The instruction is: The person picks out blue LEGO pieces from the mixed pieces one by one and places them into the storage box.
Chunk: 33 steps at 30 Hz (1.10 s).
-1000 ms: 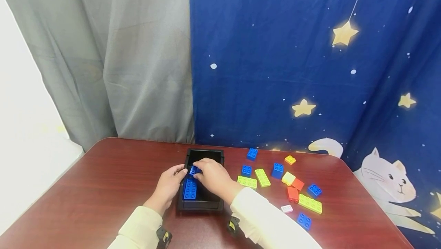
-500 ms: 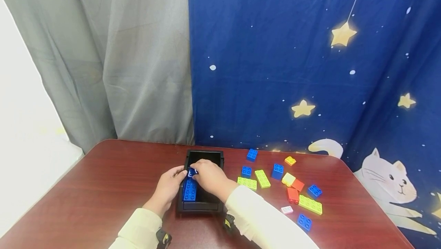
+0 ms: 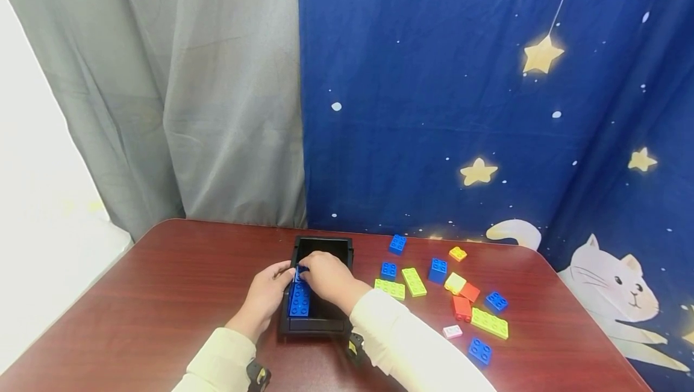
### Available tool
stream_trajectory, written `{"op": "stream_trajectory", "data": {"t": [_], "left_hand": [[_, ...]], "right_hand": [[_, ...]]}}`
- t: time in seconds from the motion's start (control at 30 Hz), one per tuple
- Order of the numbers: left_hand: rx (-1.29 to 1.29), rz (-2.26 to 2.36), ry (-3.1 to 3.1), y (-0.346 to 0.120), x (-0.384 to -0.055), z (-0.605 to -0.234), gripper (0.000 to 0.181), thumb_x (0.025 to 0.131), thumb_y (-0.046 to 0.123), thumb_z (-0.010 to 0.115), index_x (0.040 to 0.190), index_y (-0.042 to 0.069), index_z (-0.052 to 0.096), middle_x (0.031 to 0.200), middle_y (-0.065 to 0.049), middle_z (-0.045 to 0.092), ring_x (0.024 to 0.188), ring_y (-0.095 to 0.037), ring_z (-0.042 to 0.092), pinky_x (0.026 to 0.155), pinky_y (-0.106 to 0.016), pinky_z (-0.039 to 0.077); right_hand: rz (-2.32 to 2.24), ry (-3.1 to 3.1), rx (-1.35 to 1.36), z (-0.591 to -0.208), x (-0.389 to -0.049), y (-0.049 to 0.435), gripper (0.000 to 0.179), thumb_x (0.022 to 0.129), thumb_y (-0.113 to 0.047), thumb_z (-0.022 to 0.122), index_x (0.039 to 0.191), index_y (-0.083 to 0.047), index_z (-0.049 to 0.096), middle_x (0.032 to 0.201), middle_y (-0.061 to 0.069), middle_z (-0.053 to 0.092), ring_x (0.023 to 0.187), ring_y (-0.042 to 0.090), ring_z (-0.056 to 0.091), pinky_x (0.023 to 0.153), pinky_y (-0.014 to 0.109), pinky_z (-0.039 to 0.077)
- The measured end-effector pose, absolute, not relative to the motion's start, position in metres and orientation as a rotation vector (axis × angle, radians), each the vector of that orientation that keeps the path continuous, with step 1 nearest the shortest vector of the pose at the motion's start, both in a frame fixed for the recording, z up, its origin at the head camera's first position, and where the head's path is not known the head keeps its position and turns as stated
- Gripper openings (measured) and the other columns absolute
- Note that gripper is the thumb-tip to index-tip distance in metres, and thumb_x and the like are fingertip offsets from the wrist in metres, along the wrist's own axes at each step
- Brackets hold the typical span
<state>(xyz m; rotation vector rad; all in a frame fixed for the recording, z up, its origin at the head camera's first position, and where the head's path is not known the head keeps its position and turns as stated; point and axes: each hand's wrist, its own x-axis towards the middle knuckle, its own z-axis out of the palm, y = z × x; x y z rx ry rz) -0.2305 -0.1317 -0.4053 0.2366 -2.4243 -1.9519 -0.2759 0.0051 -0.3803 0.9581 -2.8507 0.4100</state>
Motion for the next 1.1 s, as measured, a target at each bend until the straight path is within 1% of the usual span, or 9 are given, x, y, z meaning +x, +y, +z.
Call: {"op": "stream_trajectory", "data": {"t": [0.27,0.47,0.73,0.9,1.1], "left_hand": [[0.220,-1.955,-2.402,-0.131,-0.231,-0.404,0.044,0.101,0.017,0.047,0.138,-0.008,0.045,0.138,-0.029,0.048,0.126,-0.041,0.048,0.104,-0.053,0.040],[0.219,-1.958,-2.413,-0.132,-0.230,-0.405,0.045,0.102,0.017,0.046,0.139,-0.008,0.043,0.140,-0.029,0.046,0.129,-0.042,0.044,0.106,-0.053,0.037],[0.231,-1.963,-2.416,-0.132,-0.231,-0.406,0.046,0.102,0.018,0.047,0.140,-0.007,0.043,0.141,-0.029,0.044,0.130,-0.042,0.043,0.106,-0.054,0.036],[0.234,-1.964,-2.418,-0.132,-0.230,-0.406,0.045,0.101,0.017,0.047,0.140,-0.006,0.043,0.142,-0.029,0.044,0.131,-0.042,0.043,0.106,-0.053,0.037],[0.228,-1.957,-2.422,-0.133,-0.231,-0.405,0.046,0.101,0.018,0.047,0.140,-0.006,0.043,0.141,-0.029,0.044,0.131,-0.042,0.043,0.106,-0.054,0.036]], "right_hand": [[0.476,-2.908,0.912,-0.383,-0.279,0.003,0.025,0.093,-0.018,0.064,0.115,-0.007,0.071,0.112,0.008,0.069,0.105,0.019,0.065,0.092,0.030,0.052],[0.525,-2.960,0.894,-0.384,-0.281,0.001,0.025,0.093,-0.018,0.064,0.115,-0.007,0.071,0.111,0.008,0.070,0.104,0.019,0.065,0.091,0.031,0.052],[0.553,-2.974,0.902,-0.386,-0.284,-0.001,0.019,0.092,-0.017,0.065,0.107,-0.008,0.074,0.101,0.005,0.073,0.093,0.015,0.067,0.086,0.028,0.054],[0.607,-2.990,0.893,-0.387,-0.287,-0.001,0.017,0.091,-0.015,0.066,0.104,-0.007,0.075,0.098,0.003,0.073,0.088,0.012,0.067,0.083,0.027,0.055],[0.654,-2.995,0.898,-0.388,-0.290,-0.001,0.015,0.089,-0.013,0.068,0.101,-0.007,0.076,0.095,0.003,0.074,0.088,0.012,0.067,0.083,0.026,0.054]]}}
